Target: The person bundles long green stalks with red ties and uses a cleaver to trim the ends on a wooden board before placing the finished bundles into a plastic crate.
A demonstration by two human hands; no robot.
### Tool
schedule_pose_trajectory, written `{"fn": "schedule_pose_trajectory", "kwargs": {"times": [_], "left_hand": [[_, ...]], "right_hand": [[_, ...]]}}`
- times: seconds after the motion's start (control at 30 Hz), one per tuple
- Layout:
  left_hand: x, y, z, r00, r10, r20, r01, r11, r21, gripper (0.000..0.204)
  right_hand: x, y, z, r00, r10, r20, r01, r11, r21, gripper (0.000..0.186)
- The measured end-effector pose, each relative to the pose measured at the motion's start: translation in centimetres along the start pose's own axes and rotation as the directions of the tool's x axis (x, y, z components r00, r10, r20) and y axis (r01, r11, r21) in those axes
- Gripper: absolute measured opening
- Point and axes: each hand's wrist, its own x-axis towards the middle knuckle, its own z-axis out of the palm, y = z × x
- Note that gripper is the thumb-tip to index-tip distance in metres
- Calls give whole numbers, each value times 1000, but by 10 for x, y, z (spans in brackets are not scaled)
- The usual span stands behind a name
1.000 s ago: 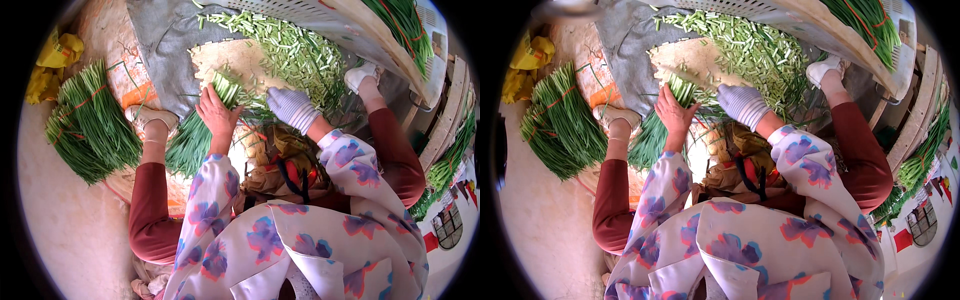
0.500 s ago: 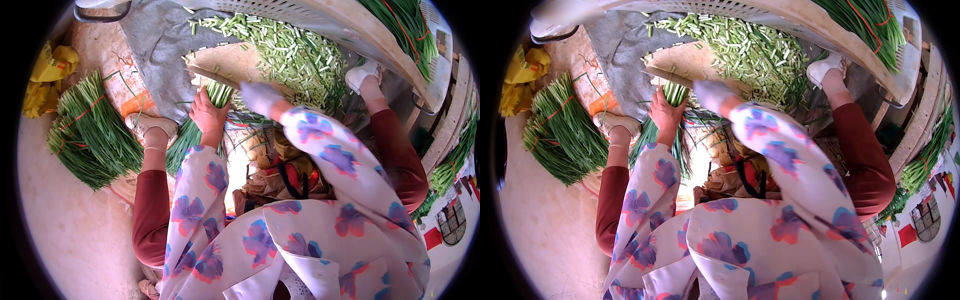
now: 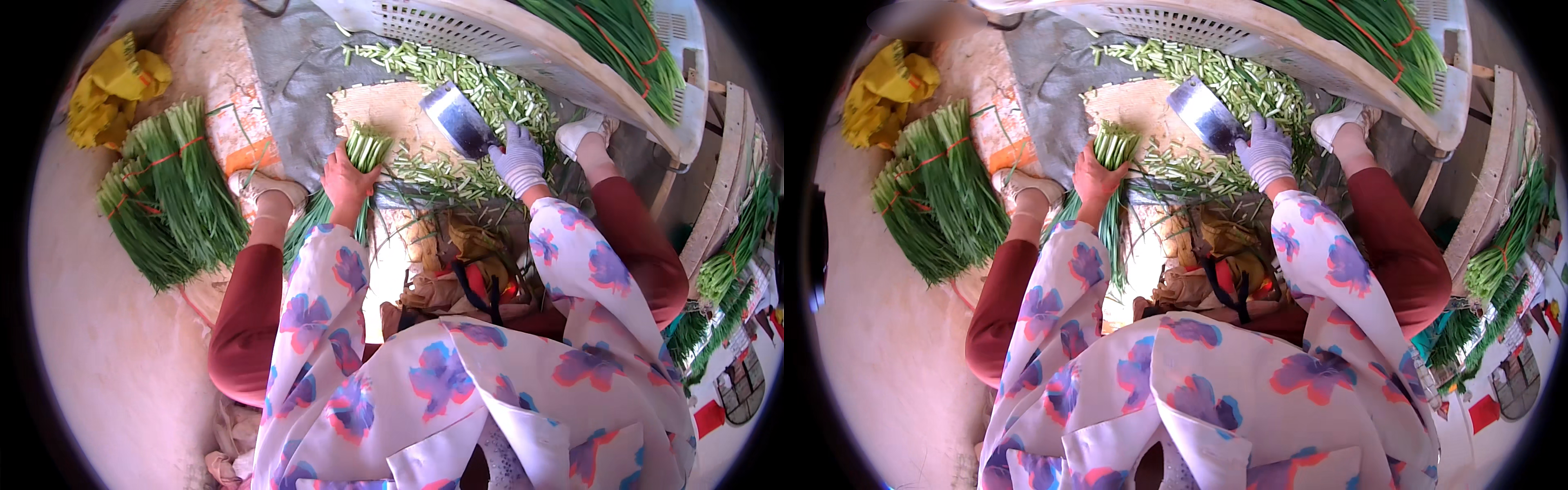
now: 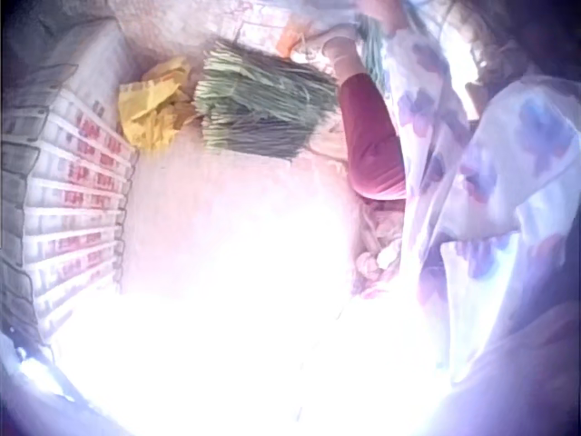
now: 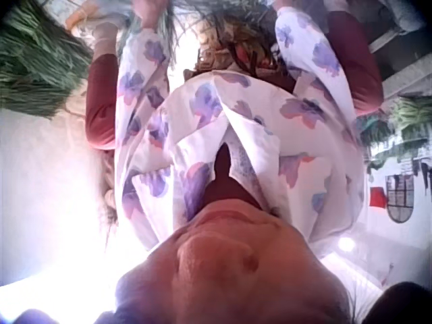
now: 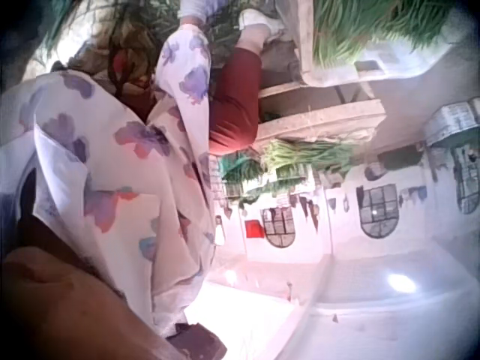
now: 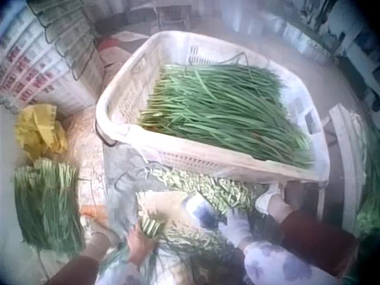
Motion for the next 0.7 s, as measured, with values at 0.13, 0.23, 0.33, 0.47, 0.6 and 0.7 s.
{"fn": "schedule_pose_trajectory", "kwargs": {"times": [0.13,0.23,0.33,0.47,0.6,0.7], "left_hand": [[-39,1,-37,970,59,-235,-119,960,-252,81],[-81,46,-120,976,1,-218,-144,753,-642,77],[-120,74,-171,918,69,-392,-363,547,-755,97],[-168,71,-231,919,339,-202,-277,191,-942,140],[-157,23,-218,859,507,-74,-196,192,-962,124],[-170,23,-206,821,570,35,-38,115,-993,92]], "right_hand": [[-56,-50,-26,892,-307,331,228,939,258,91],[-102,-99,-29,819,-564,109,509,801,316,121],[-130,-146,-55,736,-675,47,463,553,693,119],[-139,-145,-93,615,-787,46,165,186,969,92],[-164,-142,-116,479,-874,87,1,100,995,76],[-166,-138,-93,354,-927,126,-173,67,983,64]]}}
